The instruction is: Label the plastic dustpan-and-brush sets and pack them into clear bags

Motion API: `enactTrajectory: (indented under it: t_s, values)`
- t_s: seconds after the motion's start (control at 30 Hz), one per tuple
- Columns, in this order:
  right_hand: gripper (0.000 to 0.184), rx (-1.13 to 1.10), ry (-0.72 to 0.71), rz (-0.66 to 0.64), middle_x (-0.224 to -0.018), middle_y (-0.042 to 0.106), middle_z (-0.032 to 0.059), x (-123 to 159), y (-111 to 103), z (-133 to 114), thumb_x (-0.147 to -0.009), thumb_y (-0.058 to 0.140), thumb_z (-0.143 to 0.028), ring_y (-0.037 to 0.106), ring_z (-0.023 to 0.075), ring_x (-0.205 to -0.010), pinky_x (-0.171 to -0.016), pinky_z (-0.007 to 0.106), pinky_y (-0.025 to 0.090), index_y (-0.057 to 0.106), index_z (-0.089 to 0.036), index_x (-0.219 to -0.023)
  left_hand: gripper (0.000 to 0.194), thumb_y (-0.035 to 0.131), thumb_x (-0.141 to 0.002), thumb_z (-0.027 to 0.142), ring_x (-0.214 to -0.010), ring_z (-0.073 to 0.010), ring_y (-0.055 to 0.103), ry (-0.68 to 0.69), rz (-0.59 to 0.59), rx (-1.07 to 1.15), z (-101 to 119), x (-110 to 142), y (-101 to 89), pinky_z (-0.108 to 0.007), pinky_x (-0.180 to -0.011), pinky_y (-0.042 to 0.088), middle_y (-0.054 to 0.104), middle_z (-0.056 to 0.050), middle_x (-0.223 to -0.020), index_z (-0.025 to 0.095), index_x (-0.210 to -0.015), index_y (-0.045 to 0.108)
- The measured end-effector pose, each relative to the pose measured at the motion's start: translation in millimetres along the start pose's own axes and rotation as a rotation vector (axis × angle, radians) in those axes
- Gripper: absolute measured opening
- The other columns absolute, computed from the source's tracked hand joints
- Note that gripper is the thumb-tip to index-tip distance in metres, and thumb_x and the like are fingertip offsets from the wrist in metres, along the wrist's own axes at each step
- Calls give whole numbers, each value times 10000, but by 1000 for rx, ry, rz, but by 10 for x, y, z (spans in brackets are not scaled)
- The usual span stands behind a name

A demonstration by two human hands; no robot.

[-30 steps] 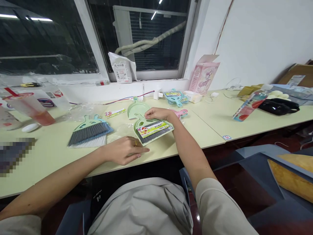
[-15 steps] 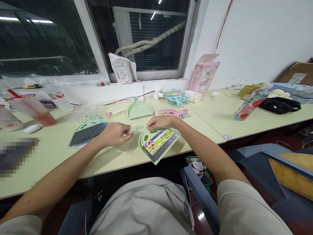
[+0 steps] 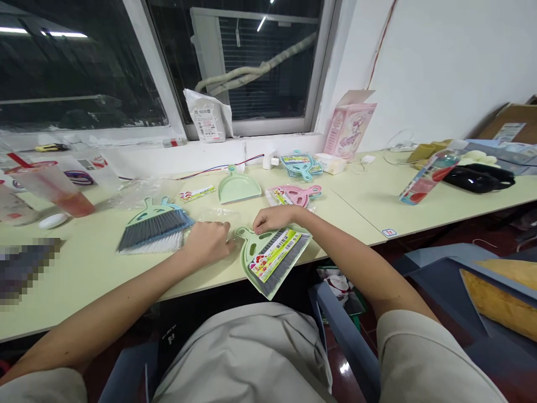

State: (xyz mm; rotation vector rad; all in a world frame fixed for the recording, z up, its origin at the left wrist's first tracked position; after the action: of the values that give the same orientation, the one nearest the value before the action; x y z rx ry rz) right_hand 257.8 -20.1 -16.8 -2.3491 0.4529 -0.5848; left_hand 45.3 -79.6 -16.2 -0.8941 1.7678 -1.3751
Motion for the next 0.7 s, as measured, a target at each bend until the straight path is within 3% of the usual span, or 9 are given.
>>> enactTrajectory:
  t_s: [0.13,0.3,0.7]
  values:
    - [344,22,-21,-6,-662,367,-54,-60,6,-60,-911,635,-427,322,97,-624,-616,250,280,520,-174,-708,313,526,-931,325,-868,-346,742,-58,-32,-5,-19,-6,11,-386,-731,473,762,-219,-938,114,-990,749]
    - [325,44,-18,24,-654,335,-58,-98,-40,-122,-907,617,-386,298,94,-615,-605,254,263,498,-180,-685,282,479,-967,258,-861,-315,731,-5,21,6,-43,-29,-23,-375,-721,460,763,-178,-954,132,-987,731]
    - [301,62,52,107,-675,541,-24,43,-249,-88,-900,630,-412,424,121,-652,-644,267,325,682,-156,-749,252,472,-1043,235,-1016,-313,667,185,208,1,-19,-27,29,-445,-871,472,723,-143,-994,147,-978,699]
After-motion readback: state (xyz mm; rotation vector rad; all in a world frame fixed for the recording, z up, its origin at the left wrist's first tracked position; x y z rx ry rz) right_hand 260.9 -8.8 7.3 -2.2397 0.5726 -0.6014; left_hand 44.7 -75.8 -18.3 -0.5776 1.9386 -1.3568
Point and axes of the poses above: each hand's wrist, its own x-axis away from the middle knuckle, its own y-axis out of the palm, z = x × y, the point moved 3 cm from there along -x, towards the middle knuckle
